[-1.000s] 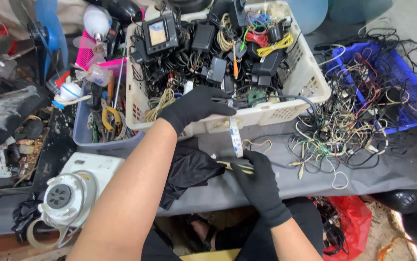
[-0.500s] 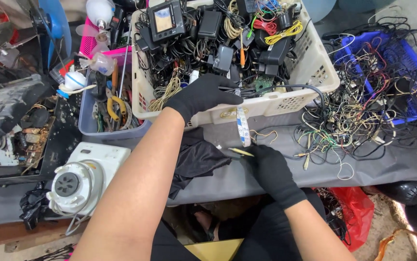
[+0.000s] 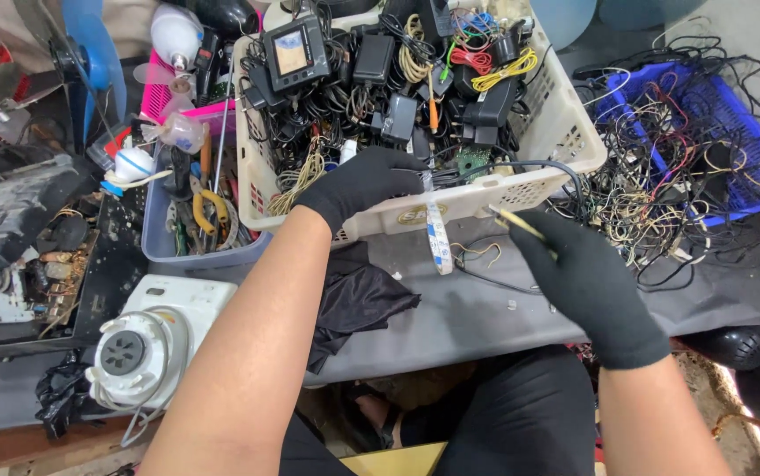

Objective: Bundling electrical wires together and securing them with white adhesive tape.

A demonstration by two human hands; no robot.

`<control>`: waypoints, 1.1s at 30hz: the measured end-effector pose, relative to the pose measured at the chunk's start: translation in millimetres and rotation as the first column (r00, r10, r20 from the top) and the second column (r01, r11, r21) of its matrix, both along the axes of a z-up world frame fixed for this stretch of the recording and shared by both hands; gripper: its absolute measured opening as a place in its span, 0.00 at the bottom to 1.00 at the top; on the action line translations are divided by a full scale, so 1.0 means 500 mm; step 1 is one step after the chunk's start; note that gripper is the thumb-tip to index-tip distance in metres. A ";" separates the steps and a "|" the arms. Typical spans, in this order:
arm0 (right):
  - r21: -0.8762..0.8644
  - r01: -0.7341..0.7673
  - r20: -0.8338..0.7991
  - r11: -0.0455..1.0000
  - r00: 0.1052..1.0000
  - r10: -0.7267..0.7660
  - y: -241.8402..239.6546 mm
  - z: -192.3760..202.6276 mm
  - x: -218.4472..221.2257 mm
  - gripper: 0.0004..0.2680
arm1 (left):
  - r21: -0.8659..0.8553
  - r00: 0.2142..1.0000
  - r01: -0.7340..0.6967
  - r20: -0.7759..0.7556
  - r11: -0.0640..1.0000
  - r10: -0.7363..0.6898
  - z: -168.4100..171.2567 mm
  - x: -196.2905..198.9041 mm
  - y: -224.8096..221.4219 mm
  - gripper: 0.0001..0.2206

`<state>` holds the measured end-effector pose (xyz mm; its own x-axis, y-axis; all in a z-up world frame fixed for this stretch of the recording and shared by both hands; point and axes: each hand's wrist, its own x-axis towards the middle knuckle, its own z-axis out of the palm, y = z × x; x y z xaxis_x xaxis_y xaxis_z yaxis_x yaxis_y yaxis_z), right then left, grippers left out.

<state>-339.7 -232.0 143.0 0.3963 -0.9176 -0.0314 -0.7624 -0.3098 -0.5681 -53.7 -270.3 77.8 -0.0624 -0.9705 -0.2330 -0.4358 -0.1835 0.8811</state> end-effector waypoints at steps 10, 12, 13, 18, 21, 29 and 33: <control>-0.367 -0.309 -0.181 0.877 0.949 0.259 -0.057 0.045 0.057 0.09 | -0.035 0.997 0.004 0.074 0.999 -0.001 0.018 0.008 0.019 0.33; -0.384 -0.406 -0.288 0.829 0.906 0.310 -0.060 0.053 0.070 0.09 | -0.017 0.996 0.010 0.094 1.000 -0.008 0.013 0.010 0.012 0.35; -0.384 -0.405 -0.289 0.830 0.906 0.309 -0.072 0.043 0.070 0.09 | -0.017 0.996 0.012 0.093 1.000 -0.010 0.010 0.013 0.010 0.35; -0.486 -0.537 -0.487 0.689 0.822 0.296 -0.130 -0.006 0.075 0.06 | -0.037 0.999 0.049 0.020 0.998 -0.048 0.015 0.010 0.017 0.32; -0.488 -0.578 -0.520 0.654 0.794 0.314 -0.114 0.025 0.090 0.05 | -0.039 0.998 0.066 0.028 0.997 -0.065 0.021 0.008 0.018 0.34; -0.471 -0.645 -0.626 0.601 0.725 0.287 -0.120 0.038 0.104 0.04 | -0.045 0.997 0.076 0.026 0.996 -0.074 0.020 0.007 0.014 0.34; -0.468 -0.652 -0.626 0.597 0.721 0.297 -0.115 0.042 0.108 0.04 | -0.041 0.996 0.080 0.029 0.996 -0.079 0.023 0.009 0.020 0.34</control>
